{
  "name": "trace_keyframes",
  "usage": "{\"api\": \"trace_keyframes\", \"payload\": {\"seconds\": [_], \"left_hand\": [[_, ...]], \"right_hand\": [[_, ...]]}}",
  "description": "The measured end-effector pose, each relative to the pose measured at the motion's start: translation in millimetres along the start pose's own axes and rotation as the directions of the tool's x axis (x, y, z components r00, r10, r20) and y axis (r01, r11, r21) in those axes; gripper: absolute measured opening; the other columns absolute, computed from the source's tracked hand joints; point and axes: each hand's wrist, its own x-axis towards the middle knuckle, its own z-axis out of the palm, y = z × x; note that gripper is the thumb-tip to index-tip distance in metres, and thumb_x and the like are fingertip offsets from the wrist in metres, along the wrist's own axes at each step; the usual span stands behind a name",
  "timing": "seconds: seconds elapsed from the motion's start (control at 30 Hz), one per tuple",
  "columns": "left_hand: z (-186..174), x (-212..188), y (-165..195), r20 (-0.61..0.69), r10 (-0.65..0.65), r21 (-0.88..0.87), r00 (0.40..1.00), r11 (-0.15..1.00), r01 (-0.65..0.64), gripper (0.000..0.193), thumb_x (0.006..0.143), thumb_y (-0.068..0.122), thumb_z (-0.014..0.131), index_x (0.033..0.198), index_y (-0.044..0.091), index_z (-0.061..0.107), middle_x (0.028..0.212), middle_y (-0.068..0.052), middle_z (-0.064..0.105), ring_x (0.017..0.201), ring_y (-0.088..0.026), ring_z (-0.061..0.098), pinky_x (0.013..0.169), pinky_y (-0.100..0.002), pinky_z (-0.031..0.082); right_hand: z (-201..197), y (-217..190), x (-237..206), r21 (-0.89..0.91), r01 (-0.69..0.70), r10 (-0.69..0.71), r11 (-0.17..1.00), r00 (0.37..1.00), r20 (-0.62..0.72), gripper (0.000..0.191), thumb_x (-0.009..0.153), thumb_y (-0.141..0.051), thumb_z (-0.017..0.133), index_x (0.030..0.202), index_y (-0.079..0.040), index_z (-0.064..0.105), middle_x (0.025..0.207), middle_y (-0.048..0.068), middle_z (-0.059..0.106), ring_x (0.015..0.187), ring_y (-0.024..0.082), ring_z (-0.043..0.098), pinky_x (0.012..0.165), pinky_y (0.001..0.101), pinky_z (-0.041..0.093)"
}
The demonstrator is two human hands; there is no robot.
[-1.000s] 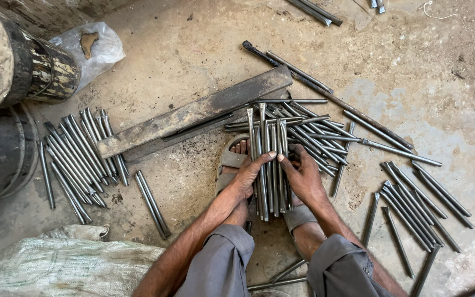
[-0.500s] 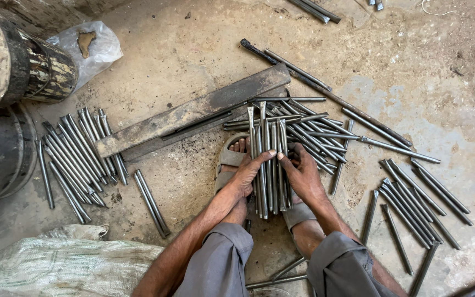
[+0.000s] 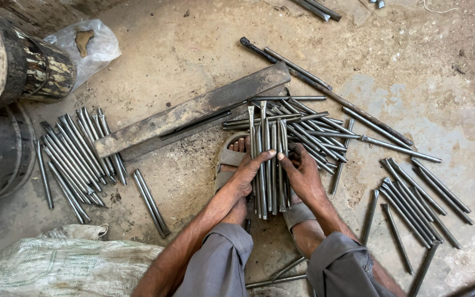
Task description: The person sits on the floor and sorts metal rods by hand, gathering them into neat piles. The person repeatedly picks up rods, aligns them, and places them into organized stacks on the concrete floor.
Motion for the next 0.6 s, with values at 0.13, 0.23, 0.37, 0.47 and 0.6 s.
{"api": "trace_keyframes", "payload": {"seconds": [0.13,0.23,0.37,0.47,0.6], "left_hand": [[-2.7,1.3,-2.3,-0.005,-0.012,0.017,1.0,1.0,0.012,0.109,0.072,0.055,0.08,0.147,-0.006,0.029,0.119,-0.025,0.06,0.113,-0.033,0.069,0.086,-0.046,0.068],[-3.3,1.5,-2.2,0.007,0.006,-0.007,1.0,1.0,-0.006,0.107,0.073,0.055,0.081,0.146,-0.009,0.034,0.119,-0.026,0.061,0.112,-0.034,0.07,0.086,-0.046,0.067],[-2.4,1.0,-1.2,0.015,0.013,-0.013,1.0,1.0,-0.013,0.107,0.073,0.055,0.081,0.145,-0.01,0.036,0.118,-0.025,0.061,0.111,-0.034,0.07,0.086,-0.045,0.067],[-1.2,0.0,-0.4,0.014,0.018,0.0,1.0,1.0,-0.018,0.106,0.073,0.054,0.081,0.146,-0.006,0.034,0.118,-0.024,0.061,0.112,-0.033,0.069,0.086,-0.045,0.067],[0.0,-1.5,0.2,0.007,0.014,0.006,1.0,1.0,-0.014,0.105,0.072,0.054,0.081,0.147,-0.003,0.032,0.119,-0.022,0.06,0.113,-0.031,0.068,0.086,-0.043,0.067]], "right_hand": [[-0.6,1.1,-1.5,0.114,0.017,-0.016,0.993,1.0,-0.006,0.041,0.098,-0.029,0.063,0.127,-0.001,0.06,0.117,0.017,0.07,0.112,0.026,0.068,0.097,0.0429,0.059],[-0.5,2.2,-2.9,0.224,0.042,-0.042,0.974,0.999,-0.005,0.036,0.1,-0.026,0.062,0.126,0.0,0.061,0.11,0.015,0.07,0.103,0.023,0.066,0.092,0.0395,0.058],[0.0,3.5,-2.9,0.235,0.043,-0.044,0.971,0.999,-0.002,0.035,0.1,-0.025,0.062,0.125,0.0,0.061,0.108,0.013,0.07,0.101,0.019,0.066,0.09,0.0358,0.057],[0.8,4.6,-1.9,0.237,0.033,-0.034,0.971,0.999,0.0,0.035,0.1,-0.024,0.063,0.126,-0.001,0.06,0.109,0.012,0.069,0.102,0.018,0.066,0.091,0.0352,0.058],[1.2,6.8,-2.2,0.233,0.013,-0.01,0.972,1.0,-0.017,0.033,0.101,-0.022,0.063,0.126,-0.001,0.06,0.109,0.012,0.069,0.102,0.018,0.066,0.091,0.0339,0.057]]}}
